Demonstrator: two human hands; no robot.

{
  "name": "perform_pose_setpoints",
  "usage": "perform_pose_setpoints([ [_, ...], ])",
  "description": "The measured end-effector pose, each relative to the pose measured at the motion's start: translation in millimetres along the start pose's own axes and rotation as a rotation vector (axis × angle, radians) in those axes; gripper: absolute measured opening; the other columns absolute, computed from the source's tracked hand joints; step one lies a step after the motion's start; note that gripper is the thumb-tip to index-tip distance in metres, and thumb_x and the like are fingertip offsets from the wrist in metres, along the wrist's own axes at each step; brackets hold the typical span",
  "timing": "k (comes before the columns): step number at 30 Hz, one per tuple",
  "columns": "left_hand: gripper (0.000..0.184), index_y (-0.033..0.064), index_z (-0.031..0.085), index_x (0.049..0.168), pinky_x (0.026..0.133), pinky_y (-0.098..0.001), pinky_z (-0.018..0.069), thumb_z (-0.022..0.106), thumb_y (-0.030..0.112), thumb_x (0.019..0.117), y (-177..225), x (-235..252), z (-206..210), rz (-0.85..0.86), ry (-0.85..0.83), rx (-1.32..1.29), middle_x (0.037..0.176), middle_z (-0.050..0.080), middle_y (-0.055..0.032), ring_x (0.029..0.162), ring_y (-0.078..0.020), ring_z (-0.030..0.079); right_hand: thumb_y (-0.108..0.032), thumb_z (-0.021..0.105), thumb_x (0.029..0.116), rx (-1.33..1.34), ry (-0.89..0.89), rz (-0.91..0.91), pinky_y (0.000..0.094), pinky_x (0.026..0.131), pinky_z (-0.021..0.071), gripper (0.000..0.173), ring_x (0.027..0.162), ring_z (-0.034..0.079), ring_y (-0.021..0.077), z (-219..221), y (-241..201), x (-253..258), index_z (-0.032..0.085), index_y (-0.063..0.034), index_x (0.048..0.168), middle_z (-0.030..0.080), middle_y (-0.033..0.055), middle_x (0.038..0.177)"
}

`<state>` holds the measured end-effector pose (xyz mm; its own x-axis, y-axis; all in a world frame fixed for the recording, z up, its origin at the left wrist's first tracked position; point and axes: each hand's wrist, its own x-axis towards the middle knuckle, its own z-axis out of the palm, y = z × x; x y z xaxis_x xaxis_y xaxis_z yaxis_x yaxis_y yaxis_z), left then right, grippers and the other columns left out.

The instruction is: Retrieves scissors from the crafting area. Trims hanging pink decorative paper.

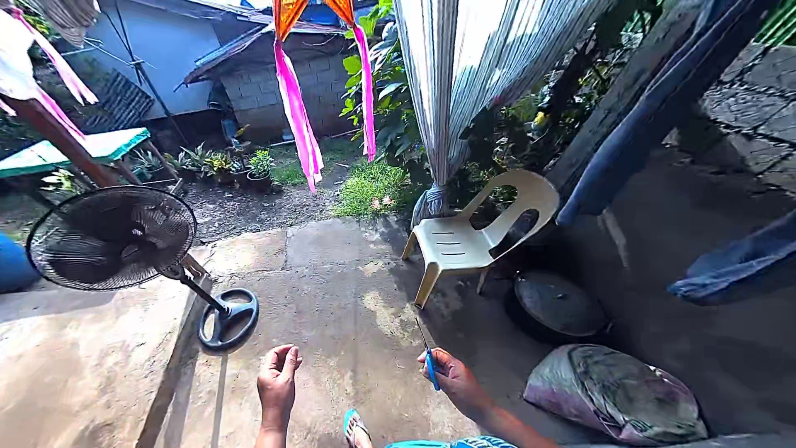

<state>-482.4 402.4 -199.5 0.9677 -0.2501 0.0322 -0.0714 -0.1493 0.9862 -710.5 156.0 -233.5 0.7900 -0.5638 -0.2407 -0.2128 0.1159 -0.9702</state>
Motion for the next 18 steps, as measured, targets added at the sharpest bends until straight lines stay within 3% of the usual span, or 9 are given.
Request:
perform_pose_setpoints([
  [6,0.014,-0.0078,0.063,0.108,0.069,-0.0246,0.0608,0.060,0.004,0.1001,13.8,131.1,26.5,-0.030,0.016,-0.016,0.088,0.072,-0.0084,0.071,-0.0078,0.070,-0.004,0.061,0.0921,0.105,0.110,-0.064,0.0247,0.085,0.0579,0.012,0.088,0.066,0.0059,6.4,-28.7,88.7,0.064,0.0019,0.102,0.067,0.0038,0.099],
  [11,0.015,-0.0072,0.061,0.112,0.068,-0.0251,0.0604,0.056,0.005,0.1029,30.6,228.0,86.0,-0.050,-0.036,-0.117,0.090,0.071,-0.0086,0.072,-0.0091,0.070,0.000,0.058,0.0911,0.081,0.171,-0.121,0.0245,0.087,0.0572,0.016,0.092,0.066,0.0067,-15.2,-34.5,140.2,0.064,0.0070,0.104,0.066,0.0076,0.105],
  [14,0.021,-0.0058,0.057,0.121,0.073,-0.0278,0.0592,0.054,0.005,0.1041,37.4,277.5,128.4,-0.074,-0.059,-0.204,0.099,0.070,-0.0092,0.082,-0.0112,0.070,0.001,0.057,0.0931,0.044,0.173,-0.094,0.0260,0.088,0.0566,0.018,0.095,0.066,0.0087,-43.6,-35.6,167.9,0.063,0.0096,0.108,0.065,0.0107,0.109],
  [18,0.031,-0.0046,0.052,0.134,0.084,-0.0311,0.0561,0.053,0.009,0.1061,32.8,324.6,180.3,-0.123,-0.017,-0.258,0.119,0.065,-0.0123,0.099,-0.0135,0.066,-0.003,0.057,0.0907,0.051,0.191,-0.093,0.0239,0.085,0.0584,0.020,0.091,0.068,0.0064,-100.7,-23.5,232.7,0.064,0.0059,0.107,0.067,0.0068,0.106],
])
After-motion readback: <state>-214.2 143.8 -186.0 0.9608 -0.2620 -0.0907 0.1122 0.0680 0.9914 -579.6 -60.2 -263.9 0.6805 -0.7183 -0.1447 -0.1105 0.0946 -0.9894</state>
